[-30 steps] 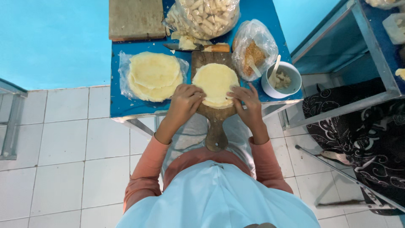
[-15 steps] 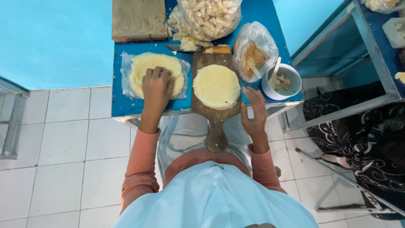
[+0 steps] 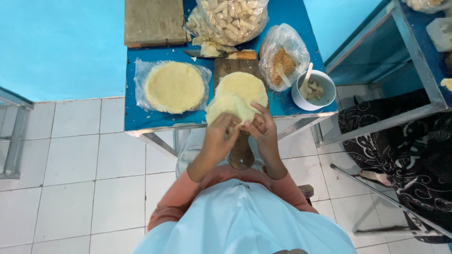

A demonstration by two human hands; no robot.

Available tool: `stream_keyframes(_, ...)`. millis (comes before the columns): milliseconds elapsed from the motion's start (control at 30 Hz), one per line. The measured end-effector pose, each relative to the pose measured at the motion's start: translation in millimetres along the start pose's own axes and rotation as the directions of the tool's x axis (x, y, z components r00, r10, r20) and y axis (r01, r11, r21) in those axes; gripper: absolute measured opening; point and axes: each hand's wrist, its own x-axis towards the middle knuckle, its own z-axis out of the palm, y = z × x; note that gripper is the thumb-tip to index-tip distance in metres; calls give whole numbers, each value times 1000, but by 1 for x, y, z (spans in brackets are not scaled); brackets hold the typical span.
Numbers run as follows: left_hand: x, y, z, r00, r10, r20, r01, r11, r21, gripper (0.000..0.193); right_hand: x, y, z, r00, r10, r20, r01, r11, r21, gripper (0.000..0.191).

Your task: The person sits at a blue table and peels a clear plastic sheet off round dough pieces, stacks the rounds on plastic wrap, then holds each round on a wooden board and trims its edge with a knife, setting trimmed pieces aside.

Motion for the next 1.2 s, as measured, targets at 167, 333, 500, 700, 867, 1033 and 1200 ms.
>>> stream_keyframes(167,-7,9,9,1000,16,24,-15,999,-43,11,-3,-1,1,987,-73,-141,68,997,-37,60)
stream_keyframes(333,-3,10,6,997,-57,58,60,997,-45,13,-5,-3,-2,988,-104,-117,94,992,-87,62)
stream_keyframes(500,-1,6,0,996,-65,64,69,996,-62,9,-7,0,-5,985,-153,-79,139,977,-160,60)
stream_keyframes(700,0,-4,-3,982,-176,64,184,969,-163,10,-10,8,-10,981,-185,-57,176,974,-143,56)
stream_keyframes(867,-10,-22,2,962,-273,-15,265,945,-189,11,-14,11,-10,965,-207,-159,185,972,-146,50)
stream_keyframes(1033,-16,-49,5,945,-325,-31,260,808,-529,10,-11,11,-3,975,-123,-186,168,954,247,49)
stream_keyframes(1200,-22,-39,15,957,-290,-11,268,896,-354,5,-7,12,6,994,-99,35,85,952,294,66)
